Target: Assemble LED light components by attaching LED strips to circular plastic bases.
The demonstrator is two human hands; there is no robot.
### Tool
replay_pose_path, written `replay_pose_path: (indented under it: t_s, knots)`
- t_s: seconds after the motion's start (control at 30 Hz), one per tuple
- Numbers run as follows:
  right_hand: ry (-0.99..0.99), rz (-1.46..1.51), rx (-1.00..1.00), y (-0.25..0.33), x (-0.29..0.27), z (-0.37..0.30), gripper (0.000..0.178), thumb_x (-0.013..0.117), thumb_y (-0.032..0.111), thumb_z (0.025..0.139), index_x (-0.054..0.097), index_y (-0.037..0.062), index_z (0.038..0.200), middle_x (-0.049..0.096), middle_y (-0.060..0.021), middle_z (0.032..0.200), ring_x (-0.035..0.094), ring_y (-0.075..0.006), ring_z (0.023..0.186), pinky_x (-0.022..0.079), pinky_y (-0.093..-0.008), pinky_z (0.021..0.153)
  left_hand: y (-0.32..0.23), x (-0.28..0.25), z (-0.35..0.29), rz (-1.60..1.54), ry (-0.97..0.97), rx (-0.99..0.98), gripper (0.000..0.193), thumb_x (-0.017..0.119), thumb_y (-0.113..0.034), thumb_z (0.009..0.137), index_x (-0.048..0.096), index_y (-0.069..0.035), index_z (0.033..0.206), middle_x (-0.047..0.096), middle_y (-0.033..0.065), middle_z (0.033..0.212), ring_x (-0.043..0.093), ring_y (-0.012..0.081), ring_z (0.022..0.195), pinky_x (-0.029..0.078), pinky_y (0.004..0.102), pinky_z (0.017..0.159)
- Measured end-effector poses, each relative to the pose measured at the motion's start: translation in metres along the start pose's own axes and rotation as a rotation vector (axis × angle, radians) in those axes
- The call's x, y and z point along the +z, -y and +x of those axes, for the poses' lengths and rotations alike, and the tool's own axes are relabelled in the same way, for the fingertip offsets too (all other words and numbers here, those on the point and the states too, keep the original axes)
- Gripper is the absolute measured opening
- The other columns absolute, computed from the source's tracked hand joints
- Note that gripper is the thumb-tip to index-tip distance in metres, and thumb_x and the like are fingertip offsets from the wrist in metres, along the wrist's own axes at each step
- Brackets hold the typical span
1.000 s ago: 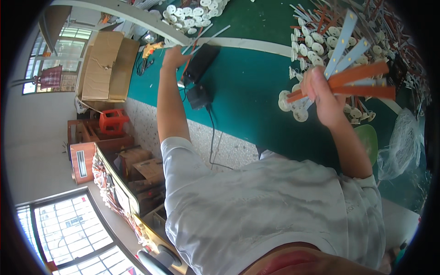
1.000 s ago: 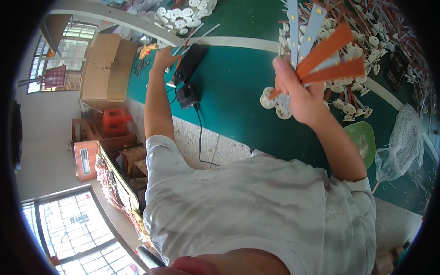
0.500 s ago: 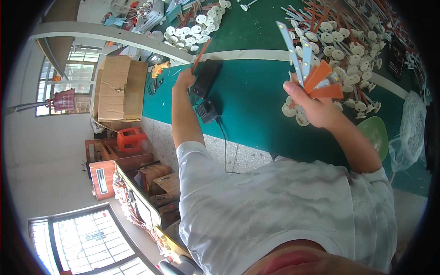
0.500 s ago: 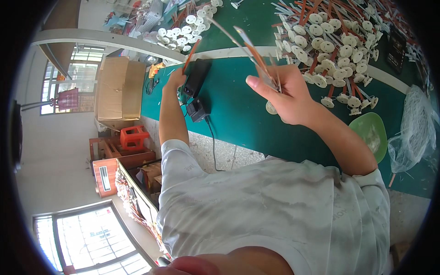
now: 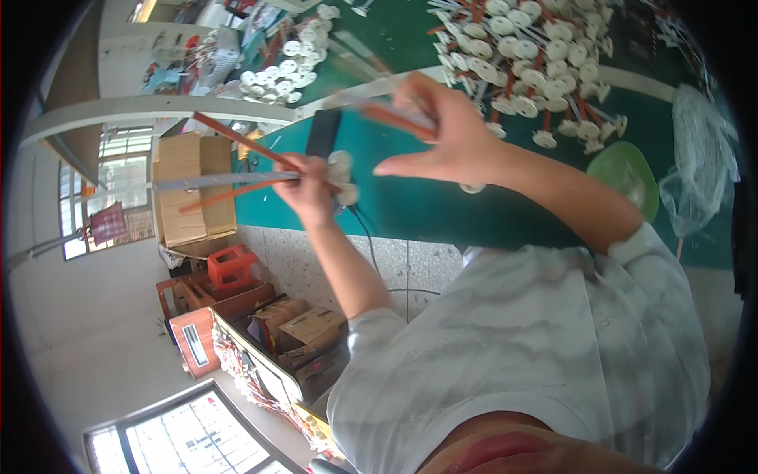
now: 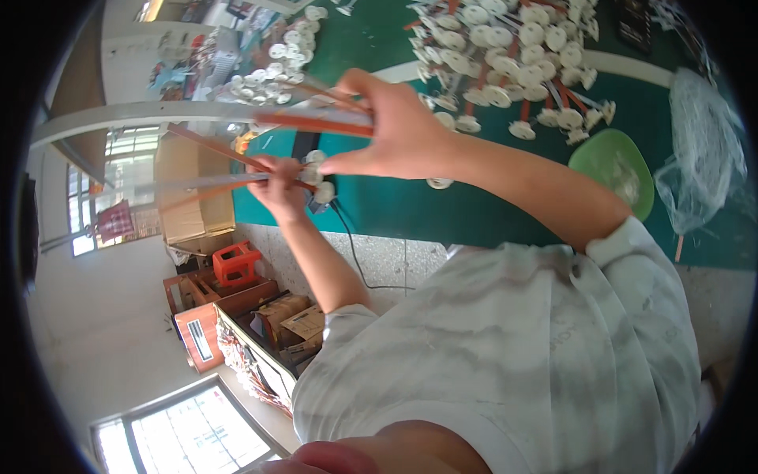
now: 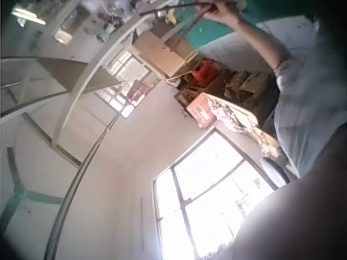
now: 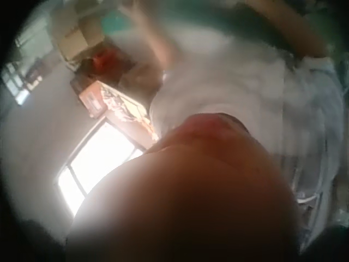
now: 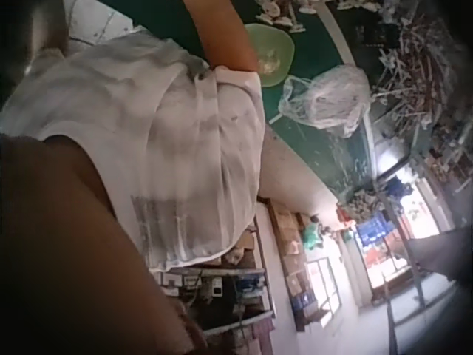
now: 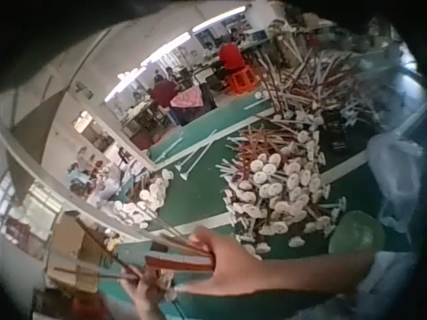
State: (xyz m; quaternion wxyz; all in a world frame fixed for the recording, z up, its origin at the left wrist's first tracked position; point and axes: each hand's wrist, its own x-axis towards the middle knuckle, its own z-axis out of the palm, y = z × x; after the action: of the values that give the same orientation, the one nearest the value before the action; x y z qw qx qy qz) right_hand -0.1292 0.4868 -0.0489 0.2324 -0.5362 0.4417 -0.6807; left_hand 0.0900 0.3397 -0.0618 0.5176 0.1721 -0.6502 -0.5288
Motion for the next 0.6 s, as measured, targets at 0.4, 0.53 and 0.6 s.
replay_pose_path:
  t_s: [0.4, 0.53, 0.6]
  knots:
    - [-0.037, -0.293, -0.129, 0.005, 0.009, -0.004, 0.026, 0.070, 0.013, 0.060, 0.066, 0.0063, 0.085, 0.054, -0.0079, 0.093, 0.056, -0.0295, 0.088, 0.045, -0.0377, 0.075, -0.006, 0.122, -0.047, 0.292, 0.391, 0.029, 0.077, 0.081, -0.008, 0.060, 0.041, 0.001, 0.126, 0.050, 0.0138, 0.123, 0.053, 0.0235, 0.111, 0.044, 0.0347, 0.092]
    - [-0.007, -0.431, -0.171, 0.029, 0.012, 0.006, 0.036, 0.076, 0.023, 0.062, 0.063, 0.0143, 0.095, 0.054, -0.0035, 0.104, 0.051, -0.0273, 0.101, 0.039, -0.0429, 0.076, -0.005, 0.150, -0.045, 0.040, 0.145, 0.096, 0.058, 0.076, -0.017, 0.074, 0.048, 0.001, 0.122, 0.057, 0.0106, 0.112, 0.057, 0.0218, 0.102, 0.047, 0.0341, 0.087]
    - [0.060, -0.504, -0.225, 0.052, 0.009, 0.016, 0.051, 0.078, 0.026, 0.062, 0.056, 0.0181, 0.108, 0.054, -0.0025, 0.104, 0.052, -0.0252, 0.103, 0.037, -0.0438, 0.074, -0.014, 0.156, -0.046, 0.041, 0.118, 0.130, 0.056, 0.075, -0.018, 0.075, 0.049, 0.001, 0.122, 0.057, 0.0106, 0.111, 0.057, 0.0217, 0.102, 0.047, 0.0341, 0.087]
